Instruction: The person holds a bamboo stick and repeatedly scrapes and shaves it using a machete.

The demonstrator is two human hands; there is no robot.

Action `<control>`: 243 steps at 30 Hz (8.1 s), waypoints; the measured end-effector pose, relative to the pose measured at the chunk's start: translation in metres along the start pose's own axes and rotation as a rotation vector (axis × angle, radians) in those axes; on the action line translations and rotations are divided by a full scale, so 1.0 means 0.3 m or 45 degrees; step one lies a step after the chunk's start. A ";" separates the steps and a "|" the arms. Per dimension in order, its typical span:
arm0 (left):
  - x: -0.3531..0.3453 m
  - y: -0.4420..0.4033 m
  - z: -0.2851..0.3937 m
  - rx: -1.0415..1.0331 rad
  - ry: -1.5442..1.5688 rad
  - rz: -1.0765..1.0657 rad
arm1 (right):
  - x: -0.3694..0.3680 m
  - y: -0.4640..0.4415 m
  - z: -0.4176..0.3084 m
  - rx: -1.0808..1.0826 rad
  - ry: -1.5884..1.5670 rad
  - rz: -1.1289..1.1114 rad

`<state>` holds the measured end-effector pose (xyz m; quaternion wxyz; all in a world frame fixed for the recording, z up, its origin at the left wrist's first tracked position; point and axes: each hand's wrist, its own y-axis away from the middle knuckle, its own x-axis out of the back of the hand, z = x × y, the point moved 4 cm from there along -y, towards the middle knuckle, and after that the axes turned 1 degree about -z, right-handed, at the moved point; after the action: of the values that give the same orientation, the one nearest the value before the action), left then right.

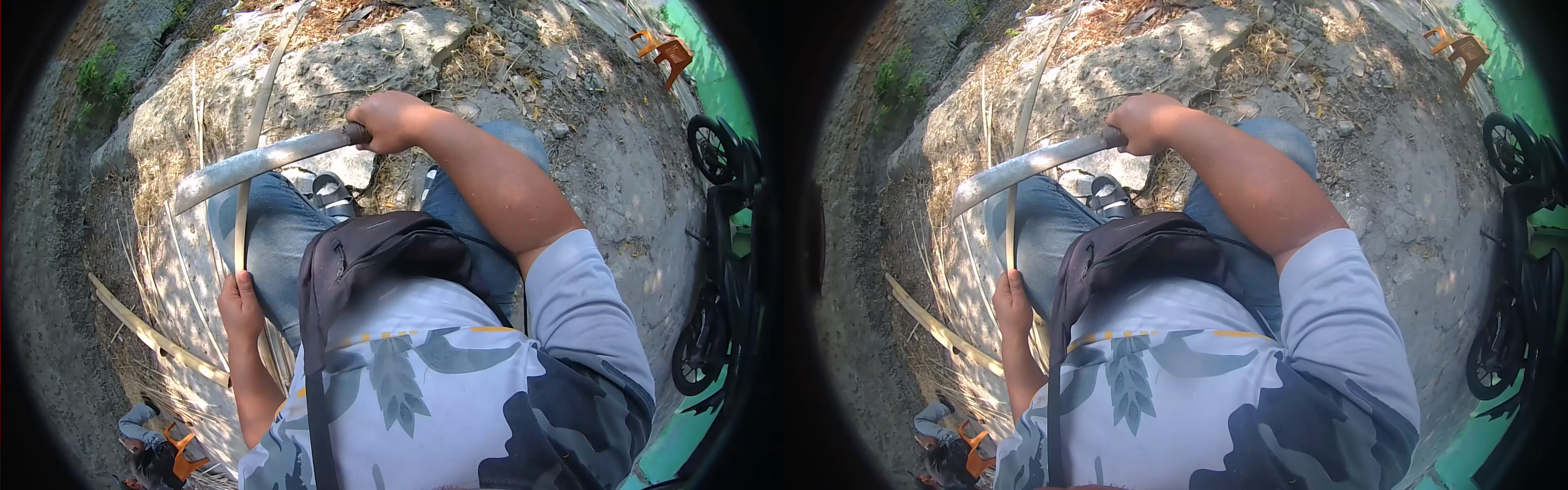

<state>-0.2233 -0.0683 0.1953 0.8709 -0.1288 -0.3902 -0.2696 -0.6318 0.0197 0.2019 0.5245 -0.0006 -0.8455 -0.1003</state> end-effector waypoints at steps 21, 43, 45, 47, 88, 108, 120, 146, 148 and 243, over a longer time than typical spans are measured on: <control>-0.009 -0.003 -0.060 0.001 0.048 0.013 | -0.006 0.003 -0.002 0.020 -0.044 -0.011; 0.007 0.000 -0.037 0.005 -0.077 -0.031 | 0.054 -0.007 -0.005 -0.104 0.026 0.151; 0.005 0.001 -0.043 0.025 -0.055 -0.022 | 0.060 -0.026 0.077 -0.265 -0.151 0.238; 0.009 0.000 -0.038 0.044 -0.055 -0.029 | 0.072 -0.023 0.122 -0.280 -0.143 0.268; 0.025 -0.019 -0.028 -0.014 -0.124 -0.014 | 0.072 -0.011 0.221 -0.420 -0.233 0.253; 0.063 0.031 -0.029 0.037 -0.236 0.016 | 0.052 0.003 -0.111 0.034 0.301 -0.016; 0.061 0.007 0.009 0.004 -0.217 0.030 | 0.086 0.035 -0.011 -0.248 0.020 0.141; 0.043 -0.006 -0.016 -0.004 -0.216 0.044 | -0.003 -0.014 -0.118 0.031 0.169 -0.019; 0.037 -0.007 -0.034 -0.011 -0.211 0.053 | 0.004 -0.019 -0.127 0.051 0.237 -0.038; 0.017 -0.012 -0.059 -0.047 -0.132 0.099 | 0.028 -0.003 -0.015 -0.120 -0.054 0.059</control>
<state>-0.2118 -0.0809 0.1873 0.8568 -0.1737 -0.4244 -0.2355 -0.6317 0.0173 0.2110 0.5080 -0.0469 -0.8505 -0.1280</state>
